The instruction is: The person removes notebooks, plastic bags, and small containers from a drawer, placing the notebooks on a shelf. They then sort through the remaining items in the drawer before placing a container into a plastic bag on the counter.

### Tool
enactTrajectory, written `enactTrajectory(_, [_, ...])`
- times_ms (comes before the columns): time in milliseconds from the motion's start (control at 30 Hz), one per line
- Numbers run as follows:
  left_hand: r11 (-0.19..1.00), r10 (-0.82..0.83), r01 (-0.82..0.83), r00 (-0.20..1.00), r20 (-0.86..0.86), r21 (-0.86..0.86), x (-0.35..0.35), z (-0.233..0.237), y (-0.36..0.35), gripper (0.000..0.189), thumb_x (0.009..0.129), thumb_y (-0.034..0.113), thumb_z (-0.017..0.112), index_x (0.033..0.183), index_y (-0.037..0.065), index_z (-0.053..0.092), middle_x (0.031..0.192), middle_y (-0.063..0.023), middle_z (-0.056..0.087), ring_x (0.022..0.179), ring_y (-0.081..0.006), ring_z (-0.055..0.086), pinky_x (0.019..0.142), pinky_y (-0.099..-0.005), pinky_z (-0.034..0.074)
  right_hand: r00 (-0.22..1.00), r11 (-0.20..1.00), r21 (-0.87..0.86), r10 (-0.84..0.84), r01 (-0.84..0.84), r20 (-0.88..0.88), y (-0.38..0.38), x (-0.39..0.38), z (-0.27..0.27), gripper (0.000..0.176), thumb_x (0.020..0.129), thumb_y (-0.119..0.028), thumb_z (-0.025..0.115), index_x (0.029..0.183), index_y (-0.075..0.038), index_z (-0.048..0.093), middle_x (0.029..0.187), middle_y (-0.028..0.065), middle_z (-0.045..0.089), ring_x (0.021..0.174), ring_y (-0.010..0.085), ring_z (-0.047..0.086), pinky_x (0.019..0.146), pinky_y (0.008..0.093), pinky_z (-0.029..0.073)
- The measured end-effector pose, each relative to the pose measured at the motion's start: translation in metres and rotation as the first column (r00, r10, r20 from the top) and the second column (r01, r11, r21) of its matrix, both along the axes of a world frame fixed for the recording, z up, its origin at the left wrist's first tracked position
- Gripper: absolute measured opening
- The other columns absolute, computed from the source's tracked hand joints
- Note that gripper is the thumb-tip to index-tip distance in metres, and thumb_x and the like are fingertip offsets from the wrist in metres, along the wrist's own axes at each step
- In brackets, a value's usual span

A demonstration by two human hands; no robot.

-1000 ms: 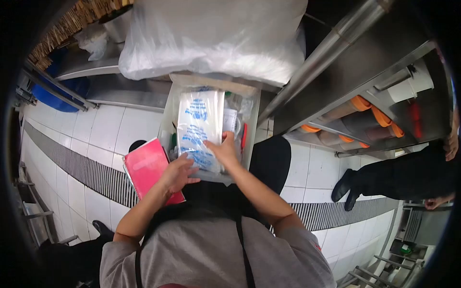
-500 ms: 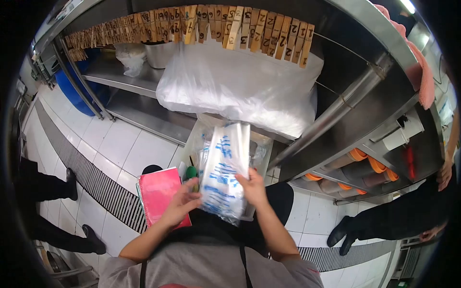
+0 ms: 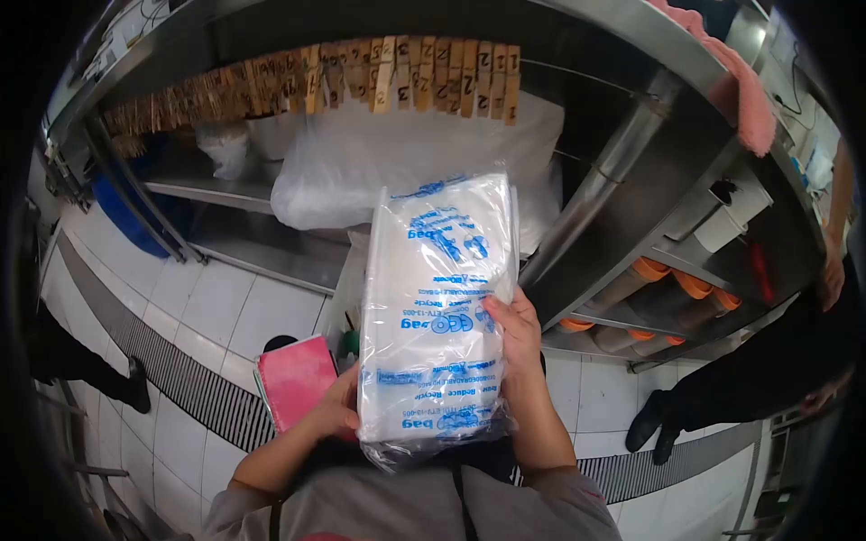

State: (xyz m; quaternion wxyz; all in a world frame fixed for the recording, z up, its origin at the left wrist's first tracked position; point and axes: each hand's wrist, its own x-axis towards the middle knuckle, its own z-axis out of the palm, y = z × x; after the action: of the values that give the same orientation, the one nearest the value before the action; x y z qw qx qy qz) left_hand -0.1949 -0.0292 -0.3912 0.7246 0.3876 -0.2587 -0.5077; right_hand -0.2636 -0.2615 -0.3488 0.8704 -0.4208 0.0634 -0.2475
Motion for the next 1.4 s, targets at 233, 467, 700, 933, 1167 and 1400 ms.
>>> enactTrajectory(233, [0.998,-0.048,0.049,0.998,-0.045,0.028,-0.005,0.048,0.008,0.108,0.055,0.038,0.078,0.133,0.003,0.013,0.131,-0.0090,0.030,0.123,-0.0206,0.027,0.100,-0.0341,0.022,0.989,1.000,0.007,-0.003,0.002,0.150,0.005,-0.003,0.019,0.035,0.077,-0.001,0.053,0.111,0.004,0.047,0.099,0.0138,0.059,0.087,0.0187,0.059,0.078,0.0282,0.047])
enactTrajectory(467, [0.993,0.066,-0.092,0.953,0.294,0.077,-0.023,0.026,-0.010,0.079,0.072,0.008,0.065,0.132,0.002,0.015,0.125,-0.0119,0.034,0.117,-0.0190,0.032,0.096,-0.0309,0.026,0.997,0.983,-0.175,-0.044,0.056,0.069,-0.012,-0.036,-0.009,0.037,0.068,0.000,0.056,0.104,0.006,0.051,0.099,0.0150,0.059,0.087,0.0201,0.058,0.078,0.0288,0.046])
enactTrajectory(700, [0.970,0.157,-0.240,0.714,0.683,0.028,0.006,0.045,-0.003,0.062,0.075,0.004,0.057,0.128,-0.001,0.023,0.105,-0.0159,0.053,0.095,-0.0194,0.053,0.083,-0.0296,0.039,0.929,0.937,0.214,0.202,-0.276,0.312,-0.005,-0.042,-0.073,0.056,0.076,-0.015,0.051,0.125,0.003,0.030,0.122,0.0173,0.043,0.113,0.0295,0.042,0.094,0.0410,0.035])
enactTrajectory(933, [0.980,-0.055,-0.028,0.912,0.407,0.196,0.048,0.056,0.000,0.061,0.071,0.002,0.060,0.126,-0.001,0.032,0.111,-0.0106,0.051,0.102,-0.0182,0.049,0.087,-0.0283,0.038,0.980,0.947,0.271,0.194,-0.176,-0.044,0.033,-0.047,-0.081,0.050,0.078,-0.001,0.053,0.123,-0.002,0.032,0.118,0.0128,0.047,0.108,0.0259,0.047,0.092,0.0379,0.038])
enactTrajectory(1167, [0.962,0.272,-0.273,0.962,-0.027,-0.016,0.050,0.017,-0.028,0.058,0.067,-0.002,0.059,0.120,-0.001,0.038,0.108,-0.0121,0.053,0.096,-0.0199,0.053,0.083,-0.0315,0.042,0.995,0.999,0.020,0.039,-0.037,-0.090,0.007,-0.008,-0.020,0.052,0.077,-0.001,0.055,0.124,0.000,0.031,0.115,0.0134,0.048,0.102,0.0221,0.050,0.085,0.0335,0.043])
enactTrajectory(1400, [0.924,0.379,-0.363,0.912,0.155,-0.123,0.123,0.055,-0.100,0.048,0.071,0.003,0.054,0.117,-0.001,0.041,0.103,-0.0131,0.055,0.088,-0.0209,0.057,0.076,-0.0307,0.047,0.995,0.996,-0.016,0.092,-0.092,0.033,-0.043,0.063,0.045,0.054,0.082,-0.018,0.054,0.127,-0.006,0.027,0.116,0.0128,0.046,0.101,0.0195,0.049,0.081,0.0329,0.044])
